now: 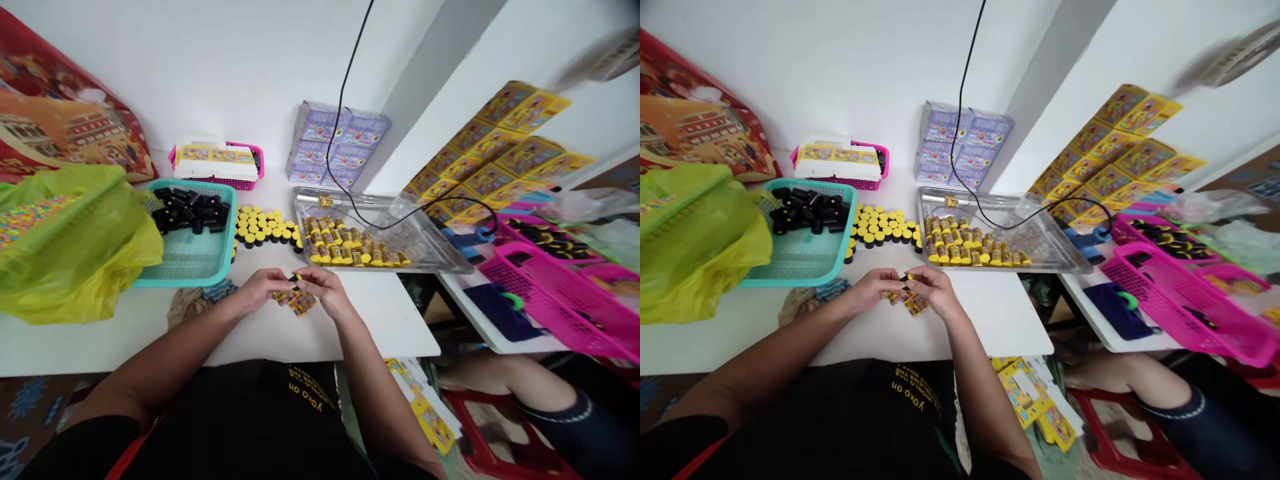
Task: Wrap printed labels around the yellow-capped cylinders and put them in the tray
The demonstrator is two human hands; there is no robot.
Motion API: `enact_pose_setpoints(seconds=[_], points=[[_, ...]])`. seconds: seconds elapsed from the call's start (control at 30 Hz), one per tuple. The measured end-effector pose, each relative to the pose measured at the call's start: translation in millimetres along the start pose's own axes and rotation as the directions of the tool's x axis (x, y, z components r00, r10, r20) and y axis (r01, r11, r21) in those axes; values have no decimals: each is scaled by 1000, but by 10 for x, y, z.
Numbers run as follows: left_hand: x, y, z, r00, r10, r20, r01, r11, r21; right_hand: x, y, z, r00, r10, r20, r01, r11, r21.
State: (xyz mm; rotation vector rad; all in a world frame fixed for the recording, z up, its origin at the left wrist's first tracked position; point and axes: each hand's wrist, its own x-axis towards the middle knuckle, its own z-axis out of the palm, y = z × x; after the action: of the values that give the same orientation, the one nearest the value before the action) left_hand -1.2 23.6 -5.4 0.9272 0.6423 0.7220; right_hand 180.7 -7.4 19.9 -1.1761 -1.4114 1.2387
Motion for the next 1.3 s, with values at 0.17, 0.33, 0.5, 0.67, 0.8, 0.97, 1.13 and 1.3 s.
enact_pose_setpoints(seconds=[0.17, 0.33, 0.5, 0.67, 0.8, 0.97, 1.13, 1.3], points=[[25, -20, -3, 996, -70, 56, 79, 980, -180, -30, 51, 47, 968, -252, -9, 236, 919, -315], [32, -59, -11, 994, -71, 81, 88, 969, -232, -76, 82, 140, 939, -343, -24, 300, 851, -430], [33, -73, 2, 997, -83, 8, 82, 968, -237, -144, 58, 183, 926, -371, 71, 348, 764, -543], [43, -57, 32, 994, -105, -6, 100, 963, -249, -185, 177, 224, 858, -484, -171, 311, 756, -576], [64, -33, 21, 996, -83, -33, 70, 954, -291, -195, 257, 303, 760, -635, -141, 324, 558, -764], [70, 31, -19, 996, -42, -76, 15, 949, -316, -167, 258, 395, 785, -609, -117, 360, 601, -714], [62, 47, -44, 990, -113, -82, 74, 922, -380, -117, 321, 408, 780, -611, -134, 329, 582, -744], [65, 16, -24, 987, -137, -89, 92, 918, -386, -104, 379, 429, 734, -666, -134, 291, 487, -824]])
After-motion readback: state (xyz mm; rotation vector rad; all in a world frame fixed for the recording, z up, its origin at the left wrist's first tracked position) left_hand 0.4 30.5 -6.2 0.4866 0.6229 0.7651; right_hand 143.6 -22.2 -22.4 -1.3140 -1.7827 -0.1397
